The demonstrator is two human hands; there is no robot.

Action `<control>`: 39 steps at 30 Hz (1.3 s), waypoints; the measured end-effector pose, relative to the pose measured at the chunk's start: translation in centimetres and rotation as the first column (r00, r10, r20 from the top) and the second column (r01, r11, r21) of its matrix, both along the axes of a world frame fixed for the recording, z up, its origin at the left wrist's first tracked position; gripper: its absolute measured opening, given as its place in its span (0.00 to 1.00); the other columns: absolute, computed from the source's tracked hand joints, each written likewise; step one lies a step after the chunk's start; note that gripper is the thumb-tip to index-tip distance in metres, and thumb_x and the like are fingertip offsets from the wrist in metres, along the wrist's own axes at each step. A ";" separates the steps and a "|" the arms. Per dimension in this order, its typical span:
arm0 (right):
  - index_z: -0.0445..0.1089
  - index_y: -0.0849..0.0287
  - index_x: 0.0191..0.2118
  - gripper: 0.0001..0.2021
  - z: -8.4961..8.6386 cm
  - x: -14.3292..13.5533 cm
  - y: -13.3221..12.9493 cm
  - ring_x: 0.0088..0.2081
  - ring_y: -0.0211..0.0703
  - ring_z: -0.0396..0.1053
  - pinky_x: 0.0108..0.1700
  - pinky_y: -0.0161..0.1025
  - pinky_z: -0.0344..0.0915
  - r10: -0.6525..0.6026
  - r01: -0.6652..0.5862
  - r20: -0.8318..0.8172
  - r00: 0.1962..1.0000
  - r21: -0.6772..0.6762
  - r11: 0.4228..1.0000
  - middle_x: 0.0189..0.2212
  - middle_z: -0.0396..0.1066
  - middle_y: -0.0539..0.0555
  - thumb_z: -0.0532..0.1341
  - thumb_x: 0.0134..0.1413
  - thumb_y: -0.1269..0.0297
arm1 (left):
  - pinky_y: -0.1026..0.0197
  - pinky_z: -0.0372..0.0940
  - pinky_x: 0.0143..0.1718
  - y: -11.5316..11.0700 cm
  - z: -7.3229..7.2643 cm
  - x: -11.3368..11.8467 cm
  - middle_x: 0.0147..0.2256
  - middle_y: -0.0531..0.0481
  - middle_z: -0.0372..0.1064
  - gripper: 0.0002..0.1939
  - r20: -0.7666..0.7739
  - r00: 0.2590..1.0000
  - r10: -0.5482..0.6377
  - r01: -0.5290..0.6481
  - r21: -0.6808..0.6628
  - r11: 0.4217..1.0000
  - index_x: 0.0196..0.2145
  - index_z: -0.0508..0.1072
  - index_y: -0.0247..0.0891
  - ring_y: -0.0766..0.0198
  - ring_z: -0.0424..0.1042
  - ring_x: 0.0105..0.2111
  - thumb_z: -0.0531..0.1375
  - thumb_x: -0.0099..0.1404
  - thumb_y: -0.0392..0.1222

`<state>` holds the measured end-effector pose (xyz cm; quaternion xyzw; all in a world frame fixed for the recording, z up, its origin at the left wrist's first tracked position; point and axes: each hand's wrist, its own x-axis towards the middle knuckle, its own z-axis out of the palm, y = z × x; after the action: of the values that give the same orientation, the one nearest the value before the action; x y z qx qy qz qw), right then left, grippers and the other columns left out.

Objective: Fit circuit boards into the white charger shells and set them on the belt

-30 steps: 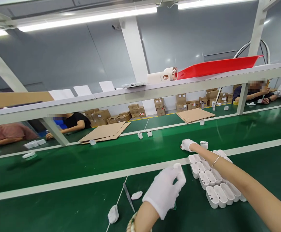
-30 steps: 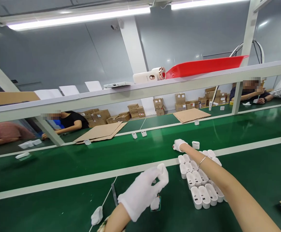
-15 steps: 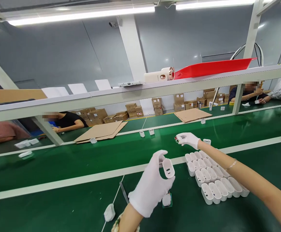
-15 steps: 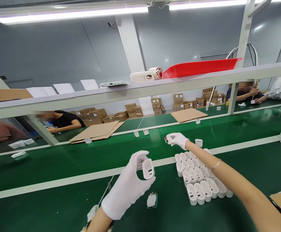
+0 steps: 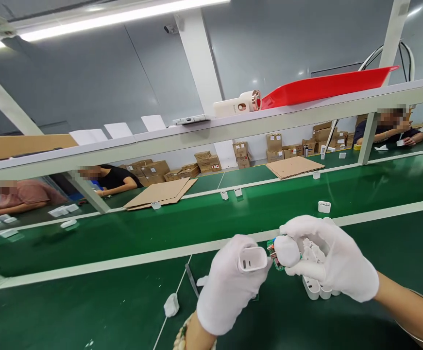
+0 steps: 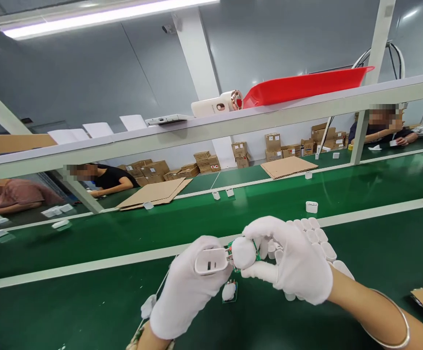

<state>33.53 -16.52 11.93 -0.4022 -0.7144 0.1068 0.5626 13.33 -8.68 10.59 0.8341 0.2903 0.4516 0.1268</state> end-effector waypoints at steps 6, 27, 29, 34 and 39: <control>0.67 0.52 0.41 0.14 1.1 -1.0 -0.9 0.30 0.37 0.69 0.35 0.37 0.70 0.033 -0.046 0.096 0.995 0.136 0.990 0.34 0.74 0.49 0.71 0.52 0.68 | 0.64 0.74 0.36 0.8 -1.6 0.9 0.36 0.48 0.75 0.29 0.001 0.997 -0.075 0.068 0.391 0.918 0.63 0.59 0.37 0.64 0.75 0.32 0.55 0.64 0.29; 0.67 0.53 0.41 0.03 0.3 -2.7 -2.1 0.28 0.37 0.60 0.30 0.34 0.57 -0.048 0.048 0.527 0.848 0.014 0.999 0.32 0.68 0.50 0.57 0.64 0.68 | 0.48 0.77 0.36 0.5 -4.0 1.4 0.38 0.40 0.71 0.26 -0.001 0.984 0.179 -0.147 0.571 0.808 0.62 0.50 0.33 0.54 0.76 0.36 0.55 0.70 0.32; 0.67 0.53 0.43 0.07 0.0 -2.9 -2.4 0.28 0.37 0.59 0.29 0.35 0.56 -0.099 0.079 0.543 0.834 0.059 0.995 0.32 0.68 0.51 0.57 0.62 0.71 | 0.47 0.77 0.37 0.7 -4.7 1.4 0.40 0.39 0.71 0.27 0.028 0.983 0.182 -0.167 0.556 0.814 0.62 0.51 0.35 0.53 0.77 0.38 0.56 0.70 0.33; 0.67 0.52 0.40 0.06 0.1 -3.1 -2.7 0.27 0.38 0.64 0.26 0.35 0.56 -0.201 0.153 0.513 0.834 0.134 0.979 0.32 0.71 0.52 0.58 0.60 0.71 | 0.51 0.77 0.38 0.9 -5.3 1.3 0.41 0.38 0.72 0.30 0.054 0.983 0.178 -0.177 0.566 0.805 0.64 0.50 0.33 0.53 0.78 0.39 0.58 0.68 0.30; 0.66 0.54 0.34 0.06 1.0 -3.6 -2.5 0.23 0.36 0.63 0.23 0.34 0.56 -0.195 0.166 0.500 0.844 0.103 0.981 0.27 0.69 0.48 0.58 0.62 0.71 | 0.49 0.77 0.41 0.9 -5.4 1.1 0.41 0.41 0.72 0.30 0.006 0.992 0.122 -0.109 0.499 0.860 0.63 0.51 0.38 0.54 0.78 0.39 0.58 0.67 0.31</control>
<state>29.90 -19.01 12.96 -0.4655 -0.7989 -0.0760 0.3731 14.42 -7.79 5.23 0.8254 0.2151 0.5071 -0.1239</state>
